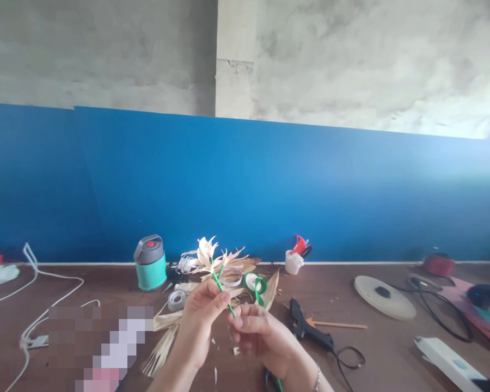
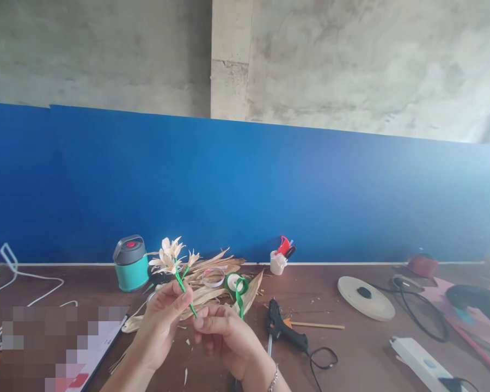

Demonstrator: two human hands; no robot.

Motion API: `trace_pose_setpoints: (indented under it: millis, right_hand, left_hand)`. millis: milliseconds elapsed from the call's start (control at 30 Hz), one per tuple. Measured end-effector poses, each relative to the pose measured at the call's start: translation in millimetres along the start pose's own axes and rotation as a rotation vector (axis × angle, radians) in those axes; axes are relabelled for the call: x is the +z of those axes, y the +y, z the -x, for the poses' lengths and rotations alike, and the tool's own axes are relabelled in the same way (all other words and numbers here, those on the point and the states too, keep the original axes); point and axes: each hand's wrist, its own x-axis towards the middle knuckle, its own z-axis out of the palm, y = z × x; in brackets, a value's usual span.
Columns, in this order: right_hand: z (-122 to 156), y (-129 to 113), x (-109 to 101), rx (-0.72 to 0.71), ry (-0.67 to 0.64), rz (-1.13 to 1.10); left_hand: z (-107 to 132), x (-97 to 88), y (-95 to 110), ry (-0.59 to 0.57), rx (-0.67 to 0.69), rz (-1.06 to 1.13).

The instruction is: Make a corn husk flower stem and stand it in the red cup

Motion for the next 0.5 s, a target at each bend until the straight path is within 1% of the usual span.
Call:
trace_pose_setpoints:
  millis: [233, 367, 500]
  right_hand:
    - [0.9, -1.0, 1.1, 0.022, -0.044, -0.039]
    - [1.5, -2.1, 1.5, 0.053, -0.079, -0.045]
    - [0.8, -0.1, -2.2, 0.091, -0.151, -0.08]
  left_hand:
    - [-1.1, -4.7, -1.2, -0.016, 0.009, 0.008]
    - [-0.2, -6.8, -1.7, -0.066, -0.03, 0.026]
    - [-0.2, -7.0, -0.8, -0.093, 0.003, 0.016]
